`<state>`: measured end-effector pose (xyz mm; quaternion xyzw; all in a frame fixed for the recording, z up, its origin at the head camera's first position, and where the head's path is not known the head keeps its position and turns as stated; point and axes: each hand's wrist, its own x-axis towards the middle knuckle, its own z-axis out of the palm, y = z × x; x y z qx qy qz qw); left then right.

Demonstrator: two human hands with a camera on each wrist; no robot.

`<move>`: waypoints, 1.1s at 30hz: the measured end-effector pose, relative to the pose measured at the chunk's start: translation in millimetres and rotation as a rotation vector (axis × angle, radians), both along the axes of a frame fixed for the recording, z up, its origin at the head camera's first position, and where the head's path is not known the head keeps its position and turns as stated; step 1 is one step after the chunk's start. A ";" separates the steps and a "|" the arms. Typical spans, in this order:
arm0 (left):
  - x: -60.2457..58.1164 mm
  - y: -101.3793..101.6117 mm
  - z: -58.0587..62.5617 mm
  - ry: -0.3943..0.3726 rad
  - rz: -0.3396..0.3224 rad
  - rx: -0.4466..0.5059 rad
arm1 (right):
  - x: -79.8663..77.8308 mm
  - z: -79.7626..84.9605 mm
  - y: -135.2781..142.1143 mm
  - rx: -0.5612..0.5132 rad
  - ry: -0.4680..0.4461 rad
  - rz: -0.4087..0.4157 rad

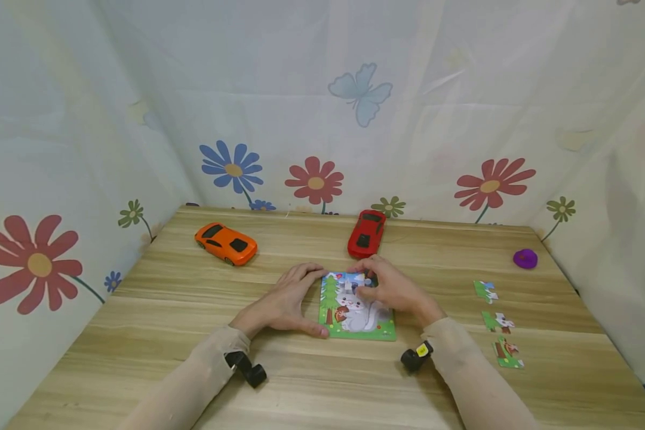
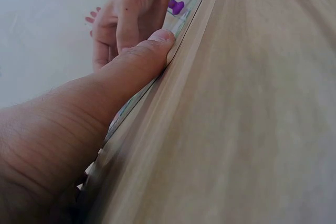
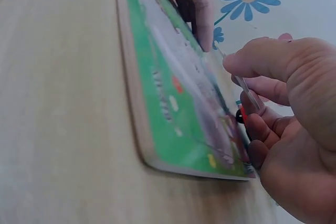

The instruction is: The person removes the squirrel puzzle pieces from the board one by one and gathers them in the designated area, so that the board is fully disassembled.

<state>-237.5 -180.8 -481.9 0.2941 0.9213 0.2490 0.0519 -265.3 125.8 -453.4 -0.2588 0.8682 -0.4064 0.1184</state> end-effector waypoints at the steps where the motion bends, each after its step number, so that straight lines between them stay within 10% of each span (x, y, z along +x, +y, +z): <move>1: -0.1 0.1 -0.1 0.002 -0.001 -0.001 | 0.4 2.0 0.7 -0.005 -0.001 0.000; 14: 0.8 -0.8 2.4 0.006 -0.009 0.002 | 2.7 33.5 10.2 -0.054 0.150 0.058; 33: 2.7 1.3 4.7 -0.001 -0.002 -0.003 | 16.3 63.2 79.9 -0.036 0.197 -0.078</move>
